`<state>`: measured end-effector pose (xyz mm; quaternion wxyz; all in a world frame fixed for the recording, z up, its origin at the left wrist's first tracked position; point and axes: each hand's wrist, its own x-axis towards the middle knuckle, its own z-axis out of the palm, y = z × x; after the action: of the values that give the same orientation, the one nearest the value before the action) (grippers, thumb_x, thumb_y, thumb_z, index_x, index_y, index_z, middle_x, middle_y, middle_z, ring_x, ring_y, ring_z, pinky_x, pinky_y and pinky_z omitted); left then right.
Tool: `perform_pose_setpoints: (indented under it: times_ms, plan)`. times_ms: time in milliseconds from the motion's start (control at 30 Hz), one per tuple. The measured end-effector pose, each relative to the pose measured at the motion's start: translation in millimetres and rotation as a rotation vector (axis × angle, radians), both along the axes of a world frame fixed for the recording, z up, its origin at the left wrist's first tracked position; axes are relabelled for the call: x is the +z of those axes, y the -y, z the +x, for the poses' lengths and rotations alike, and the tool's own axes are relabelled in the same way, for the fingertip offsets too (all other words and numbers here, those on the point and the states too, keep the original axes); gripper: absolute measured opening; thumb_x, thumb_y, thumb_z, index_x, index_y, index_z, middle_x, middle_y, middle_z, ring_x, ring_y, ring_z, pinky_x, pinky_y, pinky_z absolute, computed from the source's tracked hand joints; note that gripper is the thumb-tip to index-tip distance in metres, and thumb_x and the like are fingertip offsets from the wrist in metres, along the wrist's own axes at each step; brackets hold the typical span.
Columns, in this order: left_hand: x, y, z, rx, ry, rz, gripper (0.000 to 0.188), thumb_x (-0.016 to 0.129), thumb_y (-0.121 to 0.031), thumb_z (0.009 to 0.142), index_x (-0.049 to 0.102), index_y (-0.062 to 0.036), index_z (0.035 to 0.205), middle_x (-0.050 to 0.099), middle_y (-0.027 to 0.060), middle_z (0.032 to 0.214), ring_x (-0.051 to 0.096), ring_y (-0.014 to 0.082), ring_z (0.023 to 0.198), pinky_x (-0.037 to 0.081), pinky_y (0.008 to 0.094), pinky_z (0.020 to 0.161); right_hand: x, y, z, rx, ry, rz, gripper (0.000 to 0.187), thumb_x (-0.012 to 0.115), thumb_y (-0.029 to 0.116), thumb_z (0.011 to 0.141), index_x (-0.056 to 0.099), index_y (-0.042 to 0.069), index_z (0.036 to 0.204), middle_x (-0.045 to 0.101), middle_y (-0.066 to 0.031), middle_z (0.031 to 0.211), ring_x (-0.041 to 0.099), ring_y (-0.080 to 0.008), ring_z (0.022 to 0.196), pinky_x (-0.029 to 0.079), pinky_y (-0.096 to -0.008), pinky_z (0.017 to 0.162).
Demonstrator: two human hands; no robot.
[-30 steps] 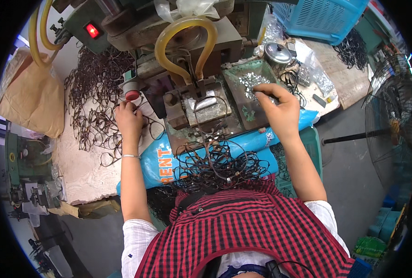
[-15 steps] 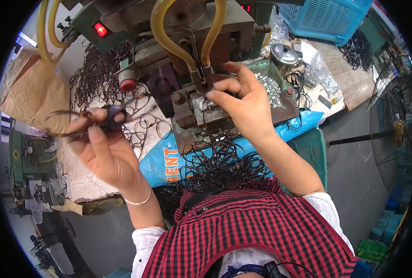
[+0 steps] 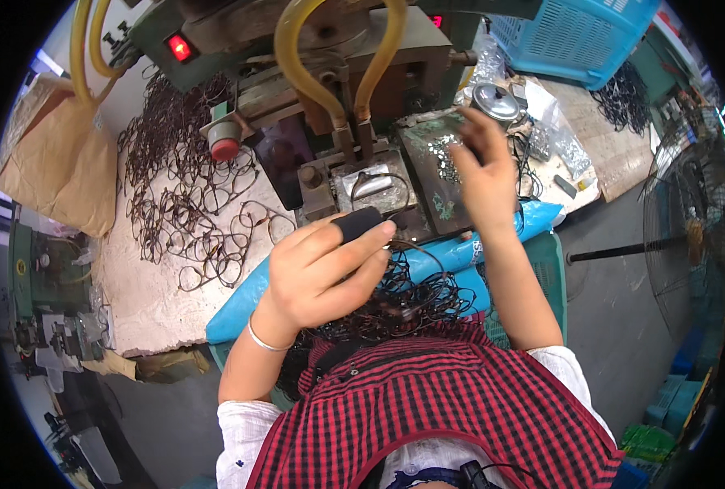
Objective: The person repeatedly picks small metal pins and dark wire loops, inserts them into a press machine, and removes the formed wire assemblies. The person places finished assemblies into a blue bin and continues the cycle.
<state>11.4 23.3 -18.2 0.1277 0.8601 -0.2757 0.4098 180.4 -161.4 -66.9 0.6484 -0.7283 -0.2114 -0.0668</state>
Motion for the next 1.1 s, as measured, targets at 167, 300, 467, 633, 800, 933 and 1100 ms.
perform_pose_setpoints:
  times_ms: [167,300,467,633,800,933,1100]
  plan:
    - [-6,-3,4,-0.038,-0.007,0.054,0.016,0.079,-0.007,0.074,0.068,-0.0098,0.085,0.076,0.0074,0.109,0.064,0.0179,0.076,0.059,0.03,0.065,-56,41,28,-0.183,0.028,-0.037,0.03,0.069,0.004,0.086,0.069,0.004,0.116,0.069,-0.016,0.117,0.064,-0.0279,0.115,0.049,-0.0378,0.099]
    - [-15,1,5,-0.028,-0.005,-0.035,0.015,0.079,-0.008,0.075,0.069,-0.008,0.087,0.077,0.0089,0.105,0.066,0.0197,0.068,0.06,0.032,0.066,-43,39,-37,0.128,0.488,-0.568,0.011,0.079,0.011,0.074,0.076,0.011,0.085,0.066,-0.0178,0.128,0.056,-0.0368,0.13,0.045,-0.0472,0.106]
    - [-32,12,-8,0.014,-0.045,-0.177,0.024,0.08,-0.003,0.073,0.072,-0.0058,0.095,0.075,0.0118,0.113,0.073,0.03,0.09,0.061,0.0375,0.075,-56,36,-53,0.19,0.483,-0.644,0.01,0.081,0.012,0.07,0.076,0.012,0.079,0.063,-0.0141,0.131,0.051,-0.0321,0.138,0.046,-0.0489,0.101]
    - [-62,-4,-60,0.397,-0.005,-0.123,0.029,0.076,0.003,0.082,0.07,-0.0041,0.11,0.069,0.0165,0.128,0.071,0.0333,0.102,0.056,0.038,0.086,-63,33,-57,0.211,0.596,-0.656,0.012,0.08,0.011,0.07,0.072,0.01,0.079,0.064,-0.0136,0.128,0.052,-0.0318,0.136,0.043,-0.0513,0.107]
    - [-44,-79,-69,0.804,0.076,-0.659,0.019,0.069,0.001,0.09,0.068,0.0017,0.109,0.07,0.0155,0.115,0.066,0.0294,0.106,0.051,0.0392,0.093,-37,30,-43,0.047,0.445,-0.359,0.01,0.071,0.0,0.077,0.068,0.005,0.086,0.07,-0.0105,0.089,0.067,-0.0295,0.086,0.052,-0.0396,0.077]
    - [-74,-119,-41,0.994,-0.349,-0.254,0.017,0.077,-0.015,0.086,0.072,-0.0037,0.097,0.067,0.0166,0.11,0.067,0.0333,0.1,0.054,0.0413,0.085,-31,16,-16,-0.047,0.331,-0.285,0.011,0.073,0.002,0.081,0.074,0.003,0.093,0.073,-0.0116,0.091,0.068,-0.0299,0.086,0.052,-0.0369,0.079]
    - [-151,-116,-2,1.384,-0.663,-0.236,0.04,0.085,-0.041,0.076,0.073,-0.0042,0.086,0.063,0.0177,0.106,0.067,0.0389,0.092,0.055,0.0469,0.078,-37,26,-12,-0.101,0.015,-0.244,0.016,0.075,0.005,0.084,0.077,0.001,0.1,0.075,-0.0102,0.097,0.071,-0.0199,0.094,0.054,-0.0324,0.087]
